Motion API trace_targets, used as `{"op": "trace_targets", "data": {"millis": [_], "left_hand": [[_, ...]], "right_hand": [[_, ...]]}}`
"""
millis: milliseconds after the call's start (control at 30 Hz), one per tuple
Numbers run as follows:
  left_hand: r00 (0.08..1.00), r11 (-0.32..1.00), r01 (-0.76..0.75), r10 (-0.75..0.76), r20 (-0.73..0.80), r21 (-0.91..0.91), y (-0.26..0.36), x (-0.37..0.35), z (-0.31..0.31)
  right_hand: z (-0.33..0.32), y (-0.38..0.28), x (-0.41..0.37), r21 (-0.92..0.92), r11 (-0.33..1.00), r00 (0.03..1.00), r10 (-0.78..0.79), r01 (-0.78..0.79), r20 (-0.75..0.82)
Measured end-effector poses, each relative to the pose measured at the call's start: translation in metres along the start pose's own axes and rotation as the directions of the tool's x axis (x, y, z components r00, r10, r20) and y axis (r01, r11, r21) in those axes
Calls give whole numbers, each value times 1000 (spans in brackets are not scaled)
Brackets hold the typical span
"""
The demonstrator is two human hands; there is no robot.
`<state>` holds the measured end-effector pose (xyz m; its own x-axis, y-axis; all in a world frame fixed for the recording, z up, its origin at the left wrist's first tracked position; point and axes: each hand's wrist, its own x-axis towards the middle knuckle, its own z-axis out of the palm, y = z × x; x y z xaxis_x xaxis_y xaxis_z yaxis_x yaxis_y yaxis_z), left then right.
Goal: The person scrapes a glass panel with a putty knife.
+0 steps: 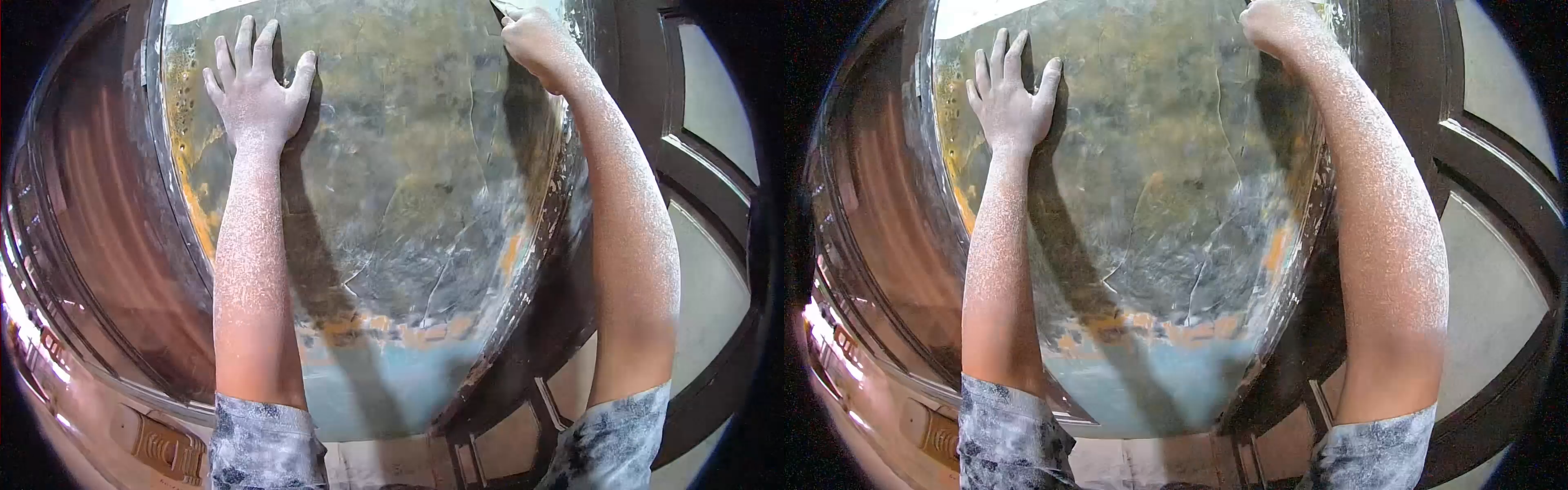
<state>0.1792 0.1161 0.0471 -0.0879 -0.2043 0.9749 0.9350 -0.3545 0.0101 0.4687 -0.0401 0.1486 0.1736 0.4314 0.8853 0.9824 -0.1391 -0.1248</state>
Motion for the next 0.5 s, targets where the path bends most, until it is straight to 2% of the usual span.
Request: {"op": "trace_targets", "data": {"millis": [33,67,133,167,200,267,300,433,500], "left_hand": [[1000,1000,4,-4,2,6,1,1,-1],[1000,1000,9,-9,1,-2,2,0,0],[1000,1000,-8,8,-8,3,0,1,1],[1000,1000,-10,9,-21,-25,0,0,0],[1000,999,-9,9,-18,-32,0,-1,1],[1000,1000,-4,4,-6,-21,-2,0,3],[1000,1000,2,-3,17,16,-3,0,2],[1000,1000,-12,12,11,2,-5,-1,2],[1000,1000,-10,9,25,6,-5,-2,1]], "right_hand": [[-10,-6,-4,69,997,993,35,-43,112],[-4,0,4,60,997,993,37,-44,111],[17,18,25,-264,950,986,-158,168,59],[23,18,20,-77,980,966,-195,184,-171],[25,22,23,-82,980,967,-191,179,-168],[23,20,31,-171,957,969,-243,232,-44],[20,18,28,-106,977,981,-191,186,-40],[31,22,28,-158,964,975,-221,216,-17],[33,20,18,52,988,979,-136,146,-155]]}}
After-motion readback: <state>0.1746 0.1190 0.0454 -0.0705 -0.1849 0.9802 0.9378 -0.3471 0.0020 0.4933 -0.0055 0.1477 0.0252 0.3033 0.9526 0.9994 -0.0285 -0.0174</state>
